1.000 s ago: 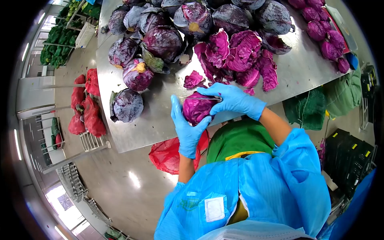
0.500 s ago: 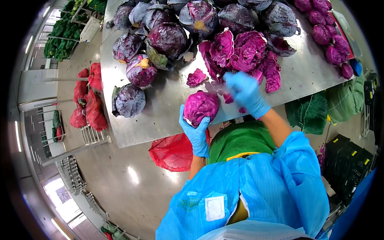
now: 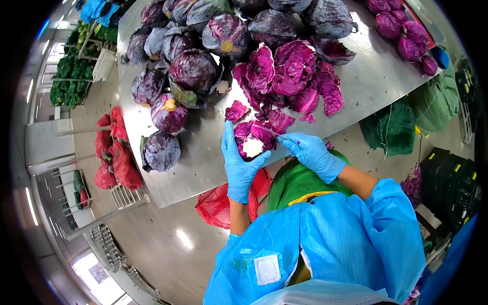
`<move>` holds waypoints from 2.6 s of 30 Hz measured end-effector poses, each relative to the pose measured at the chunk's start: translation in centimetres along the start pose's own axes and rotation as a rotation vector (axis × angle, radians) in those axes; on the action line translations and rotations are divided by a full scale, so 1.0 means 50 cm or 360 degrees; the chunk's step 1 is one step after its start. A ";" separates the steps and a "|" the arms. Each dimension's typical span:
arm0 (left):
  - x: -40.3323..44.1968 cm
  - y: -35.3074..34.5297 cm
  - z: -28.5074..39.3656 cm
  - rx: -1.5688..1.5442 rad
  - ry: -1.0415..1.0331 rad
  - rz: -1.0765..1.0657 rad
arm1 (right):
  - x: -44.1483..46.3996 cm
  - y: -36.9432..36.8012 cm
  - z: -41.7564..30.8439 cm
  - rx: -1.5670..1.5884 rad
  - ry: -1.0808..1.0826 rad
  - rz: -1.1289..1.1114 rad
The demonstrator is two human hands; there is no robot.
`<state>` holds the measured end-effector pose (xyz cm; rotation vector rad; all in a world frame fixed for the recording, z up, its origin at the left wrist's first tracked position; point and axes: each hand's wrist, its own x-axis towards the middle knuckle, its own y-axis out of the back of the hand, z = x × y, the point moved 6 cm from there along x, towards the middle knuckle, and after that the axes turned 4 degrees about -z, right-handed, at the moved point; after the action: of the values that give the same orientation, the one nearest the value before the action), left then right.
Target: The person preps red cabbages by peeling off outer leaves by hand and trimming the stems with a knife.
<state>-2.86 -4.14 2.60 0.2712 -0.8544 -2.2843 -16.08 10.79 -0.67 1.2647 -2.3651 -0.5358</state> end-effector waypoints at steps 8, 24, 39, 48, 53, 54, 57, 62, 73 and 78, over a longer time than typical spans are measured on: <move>0.007 -0.007 -0.027 0.0002 0.0080 -0.0019 | 0.062 -0.023 -0.038 -0.0276 0.0108 -0.0168; 0.002 -0.018 -0.056 -0.0098 0.0135 -0.0016 | 0.105 -0.050 -0.059 -0.0631 0.0315 -0.0430; -0.014 -0.031 -0.065 -0.0238 0.0323 0.0060 | 0.117 -0.043 -0.042 -0.0724 0.0639 -0.0136; -0.027 -0.033 -0.034 -0.0096 0.0232 0.0069 | 0.131 -0.063 0.006 -0.0374 -0.0087 -0.0005; -0.036 -0.033 -0.033 -0.0086 0.0053 0.0071 | 0.150 -0.029 -0.007 -0.0471 -0.0172 -0.0243; -0.043 -0.034 -0.032 -0.0055 -0.0010 0.0069 | 0.162 -0.019 -0.020 -0.0378 -0.0090 -0.0281; -0.053 -0.021 -0.009 0.0079 -0.0031 -0.0007 | 0.180 -0.043 -0.010 -0.0067 0.0356 -0.0425; -0.099 -0.060 -0.076 -0.1304 0.0698 0.0227 | 0.114 -0.042 -0.079 -0.0019 0.0480 -0.0156; -0.072 -0.031 -0.041 -0.1303 0.0165 0.0001 | 0.184 0.030 -0.016 -0.0014 0.0185 0.0260; -0.076 -0.022 -0.056 -0.1262 0.0139 0.0002 | 0.253 0.019 0.042 -0.0072 -0.0129 0.0190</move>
<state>0.55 -2.45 -0.41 0.0072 0.1303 -2.3902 -24.24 0.88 0.15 1.0934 -2.4618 -0.6099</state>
